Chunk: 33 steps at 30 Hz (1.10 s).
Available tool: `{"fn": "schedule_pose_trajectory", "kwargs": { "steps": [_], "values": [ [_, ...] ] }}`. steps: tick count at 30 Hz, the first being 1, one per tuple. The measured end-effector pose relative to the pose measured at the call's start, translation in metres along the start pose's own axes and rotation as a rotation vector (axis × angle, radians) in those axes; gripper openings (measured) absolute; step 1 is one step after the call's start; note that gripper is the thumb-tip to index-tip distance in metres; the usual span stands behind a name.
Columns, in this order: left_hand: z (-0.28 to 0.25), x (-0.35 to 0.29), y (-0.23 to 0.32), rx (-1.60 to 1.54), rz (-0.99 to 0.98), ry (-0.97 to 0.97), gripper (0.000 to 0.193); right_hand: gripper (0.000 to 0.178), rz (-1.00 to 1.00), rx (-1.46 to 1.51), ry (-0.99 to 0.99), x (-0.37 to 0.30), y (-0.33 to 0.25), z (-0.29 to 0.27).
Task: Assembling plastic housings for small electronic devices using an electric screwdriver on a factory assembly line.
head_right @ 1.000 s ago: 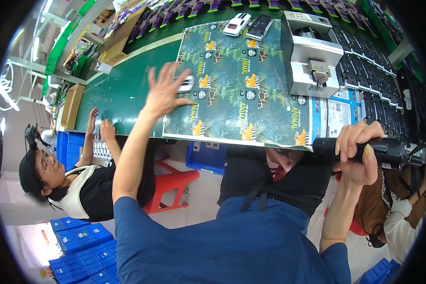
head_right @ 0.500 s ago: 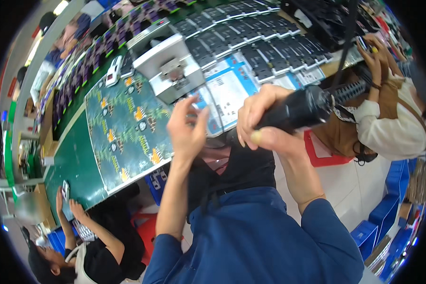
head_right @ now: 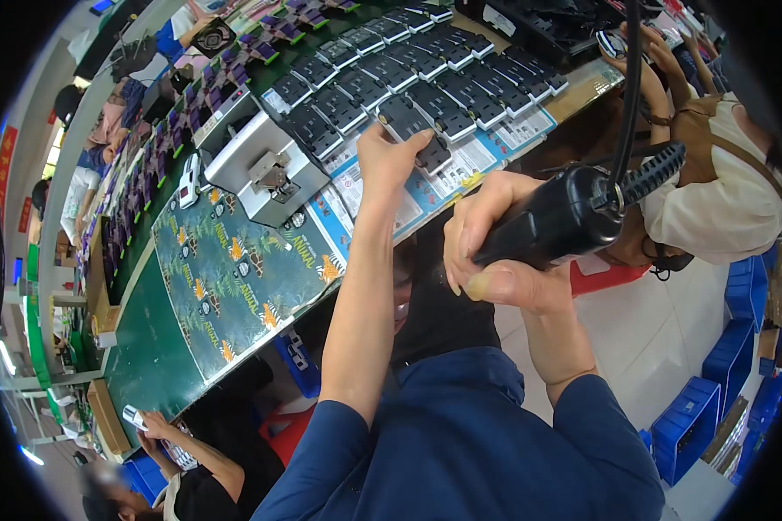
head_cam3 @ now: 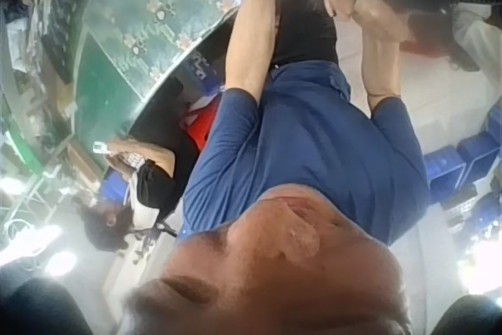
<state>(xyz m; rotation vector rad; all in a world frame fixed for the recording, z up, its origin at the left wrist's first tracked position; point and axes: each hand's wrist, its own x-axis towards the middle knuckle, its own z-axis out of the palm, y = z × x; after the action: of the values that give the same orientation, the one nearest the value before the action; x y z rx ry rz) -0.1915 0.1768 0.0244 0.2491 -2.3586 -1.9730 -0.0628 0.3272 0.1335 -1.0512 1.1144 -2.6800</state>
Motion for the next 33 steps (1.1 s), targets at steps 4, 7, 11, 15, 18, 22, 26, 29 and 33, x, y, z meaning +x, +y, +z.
{"fn": "schedule_pose_trajectory", "kwargs": {
  "steps": [4, 7, 11, 15, 18, 22, 26, 29, 33],
  "values": [
    [-0.006, -0.030, -0.009, -0.301, 0.200, 0.142, 0.036, 0.030, -0.063, -0.007, -0.079, 0.007, 0.004, -0.002],
    [-0.043, -0.078, -0.004, -0.517, 0.189, 0.133, 0.032, 0.030, -0.173, -0.050, -0.101, 0.020, -0.003, -0.016],
    [-0.119, -0.140, -0.011, -0.783, 0.047, 0.243, 0.022, 0.029, -0.252, -0.083, -0.068, 0.058, 0.017, 0.008],
    [-0.161, -0.158, -0.032, -0.810, -0.047, 0.288, 0.022, 0.020, -0.235, -0.178, -0.073, 0.102, 0.087, 0.039],
    [-0.166, -0.158, -0.039, -0.765, -0.033, 0.270, 0.024, 0.016, -0.257, -0.460, -0.066, 0.121, 0.129, 0.062],
    [-0.165, -0.156, -0.043, -0.772, -0.018, 0.230, 0.023, 0.015, -0.160, -0.506, 0.096, 0.131, 0.157, 0.076],
    [-0.167, -0.153, -0.044, -0.787, -0.022, 0.200, 0.020, 0.016, -0.148, -0.455, 0.069, 0.141, 0.164, 0.081],
    [-0.169, -0.153, -0.041, -0.809, -0.047, 0.236, 0.020, 0.020, -0.156, -0.589, -0.039, 0.155, 0.164, 0.096],
    [-0.171, -0.153, -0.044, -0.872, -0.059, 0.279, 0.019, 0.021, 0.079, -0.490, -0.025, 0.163, 0.163, 0.097]
  ]
}}
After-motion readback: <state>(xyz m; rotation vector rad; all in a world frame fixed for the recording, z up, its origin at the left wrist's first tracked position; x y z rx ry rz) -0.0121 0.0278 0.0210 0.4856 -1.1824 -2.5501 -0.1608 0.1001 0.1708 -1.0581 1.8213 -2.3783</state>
